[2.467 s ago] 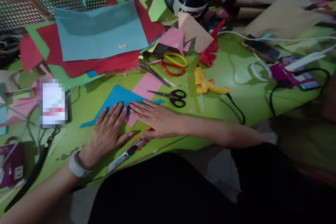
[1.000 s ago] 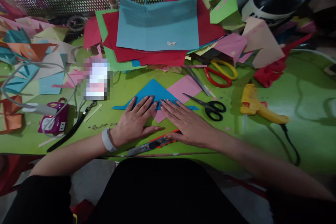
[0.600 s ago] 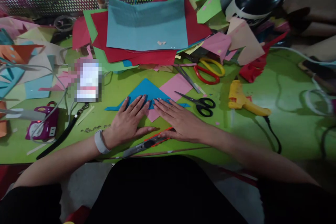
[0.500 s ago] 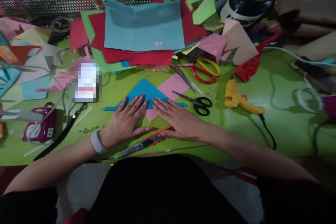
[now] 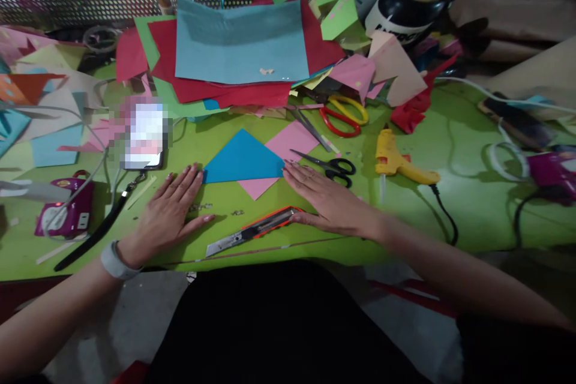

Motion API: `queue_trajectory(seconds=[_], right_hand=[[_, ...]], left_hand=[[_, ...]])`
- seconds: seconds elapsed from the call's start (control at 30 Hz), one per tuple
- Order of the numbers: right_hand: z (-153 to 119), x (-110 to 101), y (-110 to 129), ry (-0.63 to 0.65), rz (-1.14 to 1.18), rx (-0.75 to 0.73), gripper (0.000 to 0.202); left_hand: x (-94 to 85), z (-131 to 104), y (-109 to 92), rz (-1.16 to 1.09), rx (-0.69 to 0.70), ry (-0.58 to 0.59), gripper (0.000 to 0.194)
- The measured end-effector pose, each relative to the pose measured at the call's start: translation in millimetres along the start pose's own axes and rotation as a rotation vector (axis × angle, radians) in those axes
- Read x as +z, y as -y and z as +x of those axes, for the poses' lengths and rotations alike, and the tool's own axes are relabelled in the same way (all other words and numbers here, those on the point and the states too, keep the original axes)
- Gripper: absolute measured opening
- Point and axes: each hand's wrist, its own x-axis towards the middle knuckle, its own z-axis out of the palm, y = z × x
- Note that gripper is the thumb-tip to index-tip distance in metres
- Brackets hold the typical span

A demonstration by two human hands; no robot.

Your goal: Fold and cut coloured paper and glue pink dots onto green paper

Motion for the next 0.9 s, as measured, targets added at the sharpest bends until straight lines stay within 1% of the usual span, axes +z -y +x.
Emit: queue_trajectory(seconds=[0.17,0.27,0.33,0.4,0.43,0.47,0.5,0.53,0.6,0.63,0.67,0.77,0.9], right_hand=[[-10,-2,-3,-0.002,-0.023,0.051,0.091],[-11,-13,-1,0.006,-0.016,0.063,0.087],[-1,-29,7,-0.055,-0.015,0.08,0.08],[20,-48,20,-0.161,-0.013,0.144,0.068],[35,-57,27,-0.163,0.009,0.203,0.061],[52,-64,35,-0.131,0.049,0.263,0.056],[70,-70,42,-0.052,0.11,0.297,0.053],[88,-73,47,0.059,0.199,0.299,0.049],[120,-73,55,0.259,0.402,0.332,0.046],[132,-70,57,0.329,0.434,0.361,0.047],[141,-66,57,0.364,0.444,0.378,0.048],[153,-54,53,0.407,0.468,0.408,0.051],[147,-50,40,0.436,0.546,0.413,0.056]], left_hand=[[-0.6,-11,2,0.024,-0.035,0.0,0.087],[0.8,-12,3,0.026,-0.038,-0.016,0.087],[1.5,-12,3,0.029,-0.034,-0.018,0.087],[1.8,-12,4,0.038,-0.028,-0.012,0.088],[1.9,-12,4,0.043,-0.028,-0.008,0.09],[1.8,-11,4,0.048,-0.03,-0.006,0.091],[1.8,-11,4,0.054,-0.032,-0.003,0.092],[1.7,-11,4,0.06,-0.035,-0.003,0.092],[1.3,-12,3,0.071,-0.033,-0.007,0.092],[1.0,-12,3,0.076,-0.031,-0.009,0.092],[0.7,-12,3,0.079,-0.03,-0.012,0.093],[-0.4,-12,1,0.083,-0.028,-0.018,0.093],[-1.2,-12,1,0.092,-0.029,-0.015,0.092]])
